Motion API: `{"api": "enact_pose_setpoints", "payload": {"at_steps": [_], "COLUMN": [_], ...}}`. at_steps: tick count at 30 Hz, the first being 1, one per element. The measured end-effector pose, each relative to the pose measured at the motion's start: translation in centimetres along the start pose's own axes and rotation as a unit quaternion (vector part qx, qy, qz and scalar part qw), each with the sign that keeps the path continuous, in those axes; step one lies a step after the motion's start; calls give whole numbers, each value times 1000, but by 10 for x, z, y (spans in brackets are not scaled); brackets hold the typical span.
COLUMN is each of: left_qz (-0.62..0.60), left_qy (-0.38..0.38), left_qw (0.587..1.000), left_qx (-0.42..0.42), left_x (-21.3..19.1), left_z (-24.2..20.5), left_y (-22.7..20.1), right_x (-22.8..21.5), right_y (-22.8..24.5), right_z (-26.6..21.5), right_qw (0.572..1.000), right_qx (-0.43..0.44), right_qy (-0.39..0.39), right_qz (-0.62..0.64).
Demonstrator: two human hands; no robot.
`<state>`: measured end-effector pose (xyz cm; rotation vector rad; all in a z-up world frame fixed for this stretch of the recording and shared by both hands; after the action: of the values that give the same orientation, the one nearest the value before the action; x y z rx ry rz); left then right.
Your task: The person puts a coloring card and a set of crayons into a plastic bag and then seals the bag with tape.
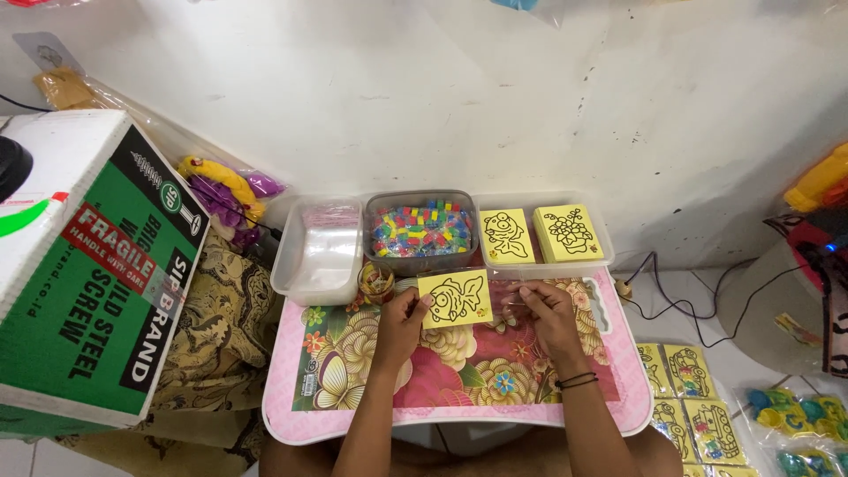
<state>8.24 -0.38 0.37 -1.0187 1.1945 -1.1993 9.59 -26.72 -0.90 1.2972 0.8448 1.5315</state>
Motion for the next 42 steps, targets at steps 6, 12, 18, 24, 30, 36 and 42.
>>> {"api": "enact_pose_setpoints", "payload": {"at_steps": [6, 12, 18, 24, 30, 36, 42], "left_qz": [10, 6, 3, 3, -9, -4, -13], "left_qy": [-5, -5, -5, -4, -4, 0, -5], "left_qw": [1000, 1000, 1000, 1000, 1000, 1000, 1000], "left_qx": [-3, -6, -12, 0, -2, -10, -9], "left_x": [0, 0, -1, 0, 0, -1, -3], "left_z": [1, 0, -1, 0, 1, 0, -2], "left_y": [3, 1, -3, 3, 8, 5, -6], "right_x": [-1, -16, -4, -20, 6, -17, -15], "right_y": [-2, -18, -3, -16, 20, 0, 2], "right_z": [1, 5, 0, 4, -1, 3, 1], "right_qw": [1000, 1000, 1000, 999, 998, 996, 997], "right_qx": [-2, -14, -14, -2, -4, -12, -13], "right_qy": [7, -9, -7, -33, -47, -58, -53], "right_qz": [-10, -9, -10, 15, 30, 68, 59]}}
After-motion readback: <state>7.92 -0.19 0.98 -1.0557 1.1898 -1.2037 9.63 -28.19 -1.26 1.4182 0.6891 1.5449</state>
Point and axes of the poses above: each hand's wrist, its own z-axis towards the middle knuckle, its own x-axis out of the palm, y = z × x, the point moved 8 cm from there along z, towards the middle knuckle, and after that the axes turned 1 degree about z, right-handed, at the moved point
